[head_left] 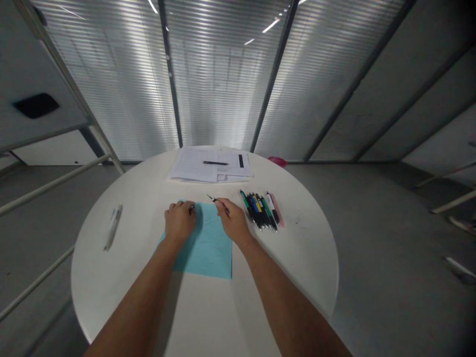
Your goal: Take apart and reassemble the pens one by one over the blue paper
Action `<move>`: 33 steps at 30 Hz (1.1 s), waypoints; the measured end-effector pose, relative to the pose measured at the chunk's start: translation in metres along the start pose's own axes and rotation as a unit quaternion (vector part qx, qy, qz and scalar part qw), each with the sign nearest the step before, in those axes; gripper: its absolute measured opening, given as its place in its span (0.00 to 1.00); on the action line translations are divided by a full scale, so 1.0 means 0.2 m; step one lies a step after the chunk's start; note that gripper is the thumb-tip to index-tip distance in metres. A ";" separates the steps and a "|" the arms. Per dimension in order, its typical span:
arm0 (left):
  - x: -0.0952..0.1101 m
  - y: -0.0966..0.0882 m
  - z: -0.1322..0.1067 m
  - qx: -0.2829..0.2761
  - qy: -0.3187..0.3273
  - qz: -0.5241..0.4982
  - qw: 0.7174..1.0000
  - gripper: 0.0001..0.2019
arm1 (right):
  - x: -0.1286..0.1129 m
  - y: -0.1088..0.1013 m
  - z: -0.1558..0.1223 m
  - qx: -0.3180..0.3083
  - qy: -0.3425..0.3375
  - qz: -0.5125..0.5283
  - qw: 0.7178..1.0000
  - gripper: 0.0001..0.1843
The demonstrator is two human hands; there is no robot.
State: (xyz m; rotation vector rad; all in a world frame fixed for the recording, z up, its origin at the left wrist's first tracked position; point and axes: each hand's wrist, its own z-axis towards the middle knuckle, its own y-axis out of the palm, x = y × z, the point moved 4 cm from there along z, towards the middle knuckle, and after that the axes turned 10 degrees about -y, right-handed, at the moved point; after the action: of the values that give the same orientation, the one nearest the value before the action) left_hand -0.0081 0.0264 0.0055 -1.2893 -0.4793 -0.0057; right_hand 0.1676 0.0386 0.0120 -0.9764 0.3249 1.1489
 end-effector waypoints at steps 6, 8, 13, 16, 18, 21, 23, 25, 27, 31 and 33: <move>0.00 0.00 0.00 -0.004 -0.002 0.003 1.000 0.18 | 0.00 0.00 0.00 0.000 0.000 0.004 1.000 0.21; -0.01 -0.01 0.00 0.000 -0.007 -0.001 1.000 0.18 | 0.00 0.00 0.00 0.000 0.000 0.003 1.000 0.21; -0.01 -0.01 0.00 -0.001 -0.021 0.001 1.000 0.18 | 0.01 0.00 0.00 0.003 0.003 0.004 1.000 0.21; -0.01 -0.02 0.00 -0.003 -0.025 -0.002 1.000 0.18 | 0.01 0.00 0.00 0.003 0.001 0.003 1.000 0.21; -0.01 -0.02 0.00 -0.003 -0.027 -0.003 1.000 0.18 | 0.01 -0.01 0.00 0.004 0.003 0.000 1.000 0.21; -0.01 -0.02 0.00 -0.002 -0.027 -0.007 1.000 0.17 | 0.01 -0.01 0.00 0.004 0.007 -0.005 1.000 0.21; -0.01 -0.02 -0.01 0.000 -0.026 -0.010 1.000 0.17 | 0.01 -0.01 0.00 0.002 0.007 -0.003 1.000 0.21; 0.00 -0.03 -0.01 -0.001 -0.027 -0.011 1.000 0.17 | 0.01 -0.01 0.00 0.001 0.003 0.001 1.000 0.21; 0.00 -0.03 -0.01 -0.005 -0.031 -0.009 0.999 0.17 | 0.00 -0.01 0.00 0.001 0.001 0.001 1.000 0.21; -0.01 -0.03 -0.01 -0.009 -0.039 -0.004 0.999 0.18 | 0.00 -0.01 0.00 0.001 0.004 0.001 1.000 0.22; -0.01 -0.02 -0.01 -0.012 -0.043 -0.006 0.999 0.19 | 0.01 -0.01 0.00 0.004 0.006 0.004 1.000 0.22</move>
State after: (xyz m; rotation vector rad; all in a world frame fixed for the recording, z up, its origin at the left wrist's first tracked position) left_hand -0.0107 0.0225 0.0089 -1.3149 -0.5614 0.0333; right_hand 0.1699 0.0401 0.0121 -0.9751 0.3428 1.1479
